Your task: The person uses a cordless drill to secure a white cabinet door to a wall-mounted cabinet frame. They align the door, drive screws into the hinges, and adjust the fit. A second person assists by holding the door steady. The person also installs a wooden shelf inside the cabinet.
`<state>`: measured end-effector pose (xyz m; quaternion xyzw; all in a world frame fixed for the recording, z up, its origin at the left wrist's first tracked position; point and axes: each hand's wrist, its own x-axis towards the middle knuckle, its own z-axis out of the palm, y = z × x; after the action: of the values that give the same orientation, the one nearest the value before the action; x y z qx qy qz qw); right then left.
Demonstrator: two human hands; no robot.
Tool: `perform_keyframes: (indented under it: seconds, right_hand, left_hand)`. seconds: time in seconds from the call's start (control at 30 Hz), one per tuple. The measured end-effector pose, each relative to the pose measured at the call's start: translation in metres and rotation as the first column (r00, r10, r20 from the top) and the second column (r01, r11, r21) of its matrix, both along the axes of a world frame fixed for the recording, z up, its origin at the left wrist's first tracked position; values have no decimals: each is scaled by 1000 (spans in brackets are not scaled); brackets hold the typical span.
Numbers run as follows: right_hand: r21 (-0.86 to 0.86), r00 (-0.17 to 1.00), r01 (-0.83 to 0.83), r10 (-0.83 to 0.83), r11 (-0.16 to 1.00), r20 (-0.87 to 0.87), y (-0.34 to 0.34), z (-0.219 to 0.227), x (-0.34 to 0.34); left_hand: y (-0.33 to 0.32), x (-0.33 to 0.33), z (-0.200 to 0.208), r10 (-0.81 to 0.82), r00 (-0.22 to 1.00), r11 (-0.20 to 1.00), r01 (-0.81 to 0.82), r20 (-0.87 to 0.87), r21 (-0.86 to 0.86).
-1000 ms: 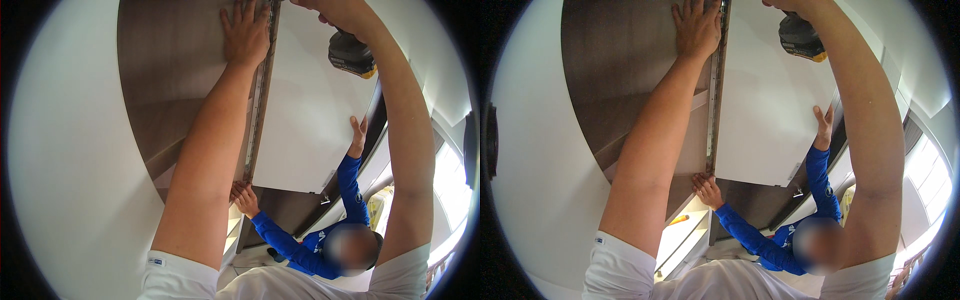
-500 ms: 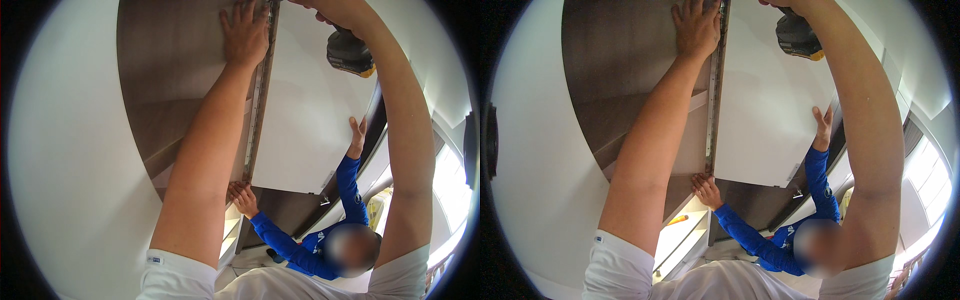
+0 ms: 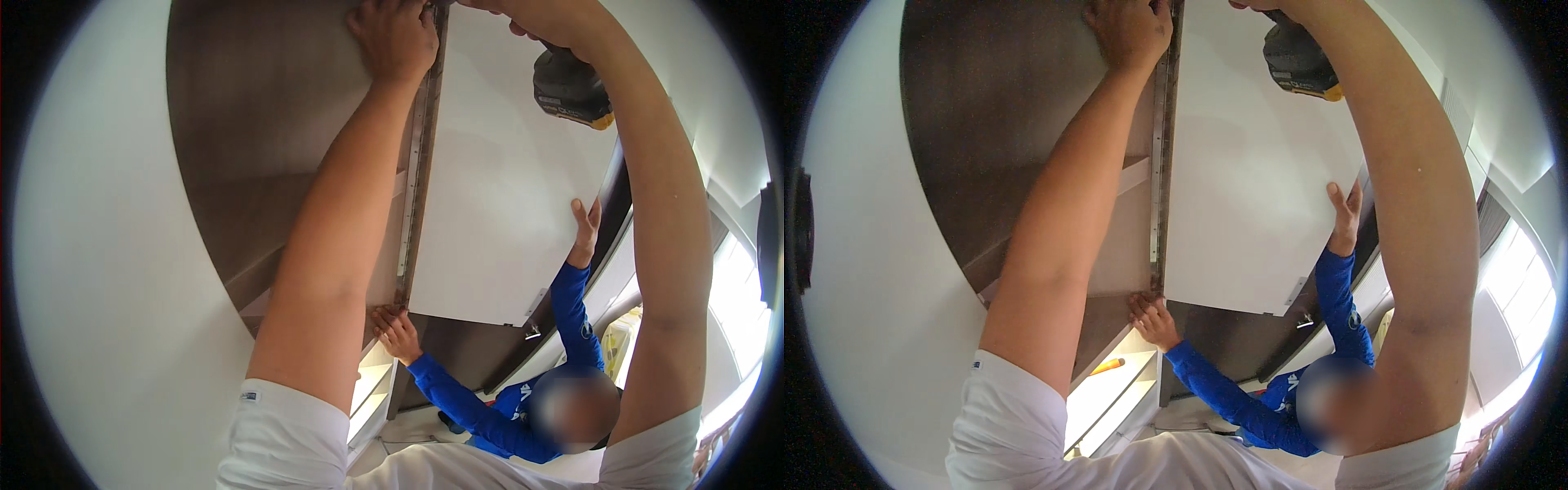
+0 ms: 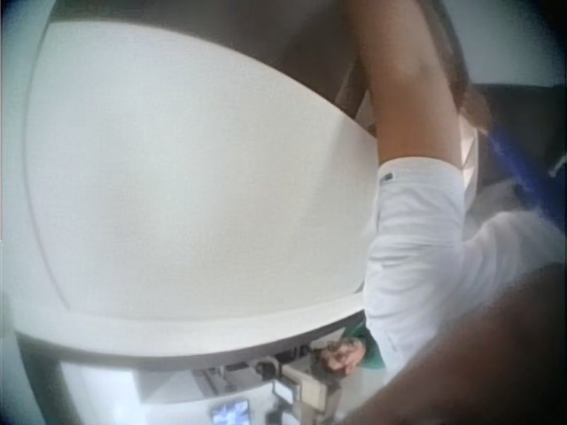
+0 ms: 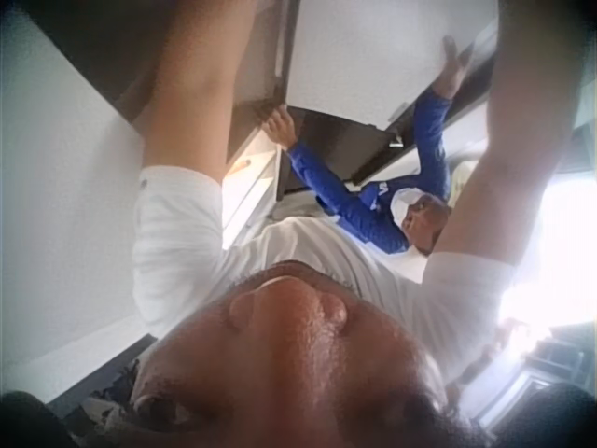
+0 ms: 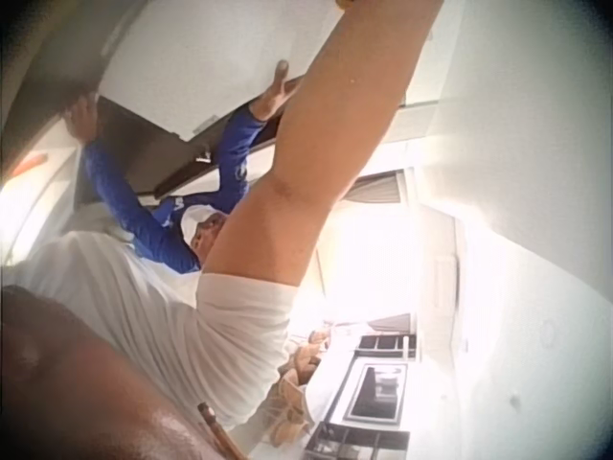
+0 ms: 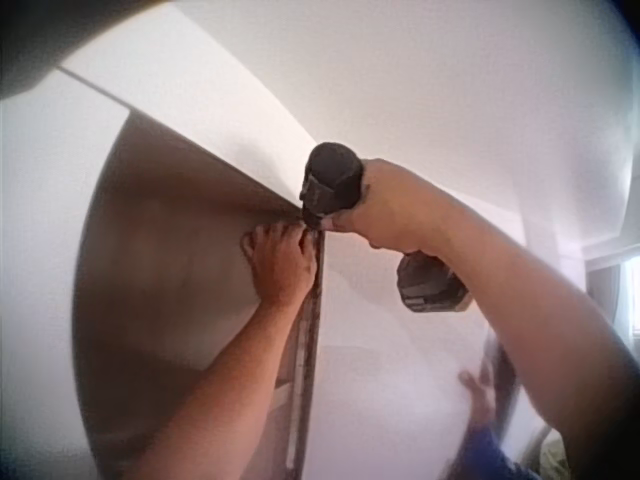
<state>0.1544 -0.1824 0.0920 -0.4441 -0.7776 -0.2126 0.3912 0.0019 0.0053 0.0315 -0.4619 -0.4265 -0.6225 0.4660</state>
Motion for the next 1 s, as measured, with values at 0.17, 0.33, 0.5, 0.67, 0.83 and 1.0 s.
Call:
perform_keyframes:
  seconds: [0.17, 0.33, 0.5, 0.67, 0.83, 1.0]
  right_hand:
    - [92, 998, -63, 61, 994, 31, 12, 3, 13]
    - [97, 1000, -5, 7, 995, -13, 12, 2, 15]
    - [72, 1000, -20, 19, 997, 11, 8, 3, 16]
    - [54, 998, 10, -13, 998, 65, 6, 6, 18]
    - [123, 1000, 3, -6, 992, 28, 9, 2, 18]
    - [111, 1000, -23, 21, 994, 20, 10, 0, 21]
  left_hand:
    - [4, 1, 10, -3, 1000, 999, 4, -30, 35]
    - [-6, 4, 11, -42, 999, 999, 41, -36, -27]
    - [-1, 3, 9, -27, 999, 1000, 27, -36, -1]
    - [-4, 5, 13, -22, 1000, 999, 21, -20, -27]
    - [-8, 6, 14, -58, 998, 998, 57, -16, -29]
    - [-5, 7, 13, -56, 998, 998, 56, -17, -30]
